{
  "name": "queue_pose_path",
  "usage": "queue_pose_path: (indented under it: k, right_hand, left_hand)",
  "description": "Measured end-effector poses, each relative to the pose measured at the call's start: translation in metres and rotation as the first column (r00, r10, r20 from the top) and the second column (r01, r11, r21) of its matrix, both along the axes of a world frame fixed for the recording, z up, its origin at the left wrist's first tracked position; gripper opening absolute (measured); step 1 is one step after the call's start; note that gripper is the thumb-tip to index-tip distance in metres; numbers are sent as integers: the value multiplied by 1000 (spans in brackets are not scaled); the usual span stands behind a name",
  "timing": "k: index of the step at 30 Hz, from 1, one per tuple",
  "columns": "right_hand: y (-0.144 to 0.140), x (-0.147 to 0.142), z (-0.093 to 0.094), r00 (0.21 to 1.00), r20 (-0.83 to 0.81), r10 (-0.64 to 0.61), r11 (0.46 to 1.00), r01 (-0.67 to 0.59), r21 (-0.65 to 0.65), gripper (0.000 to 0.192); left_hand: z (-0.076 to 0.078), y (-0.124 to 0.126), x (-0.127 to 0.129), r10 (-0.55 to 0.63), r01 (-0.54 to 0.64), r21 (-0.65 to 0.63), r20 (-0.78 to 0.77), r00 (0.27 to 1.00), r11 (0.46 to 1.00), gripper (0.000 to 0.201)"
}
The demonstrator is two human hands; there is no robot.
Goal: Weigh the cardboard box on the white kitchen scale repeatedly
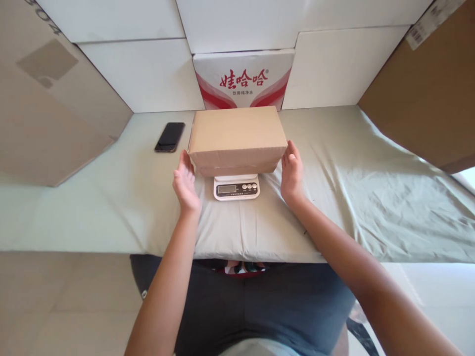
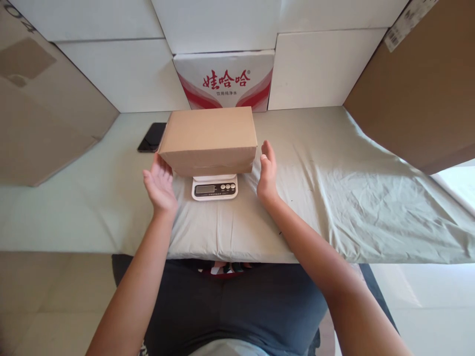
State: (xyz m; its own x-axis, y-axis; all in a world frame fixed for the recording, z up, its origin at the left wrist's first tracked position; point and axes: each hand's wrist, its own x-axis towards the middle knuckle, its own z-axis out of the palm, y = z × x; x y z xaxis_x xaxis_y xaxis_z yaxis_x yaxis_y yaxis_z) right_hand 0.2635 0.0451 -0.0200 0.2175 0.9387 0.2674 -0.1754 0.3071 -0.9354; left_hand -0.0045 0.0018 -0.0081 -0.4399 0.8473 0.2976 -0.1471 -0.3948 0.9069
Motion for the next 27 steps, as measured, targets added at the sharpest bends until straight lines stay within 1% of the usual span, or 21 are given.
queue_pose_path:
  k: [4,8,15,21,24,27]
  right_hand:
    - [2,1,-3,998,45,35,999,-36,26,75]
    - [1,-1,1,998,25,56,997,-57,57,73]
    - [-2,-3,7,996,10,84,996,-84,42,71]
    - [-3,-3,5,995,25,93,994,-95,55,67]
    - [-2,-3,3,994,46,95,994,-97,52,66]
    - [0,-2,0,995,41,94,994,-96,50,67]
  left_hand:
    - [1,1,2,-1,1,-31,0,1000,1000,90]
    - [1,2,3,4,-3,-61,22,1000,998,95]
    - [0,2,3,-6,6,-63,3,1000,998,97]
    - [-2,2,2,-16,16,-48,-1,1000,999,90]
    - [-2,2,2,-19,18,-48,-22,1000,999,91]
    - [-1,1,3,-18,17,-51,-11,1000,999,94]
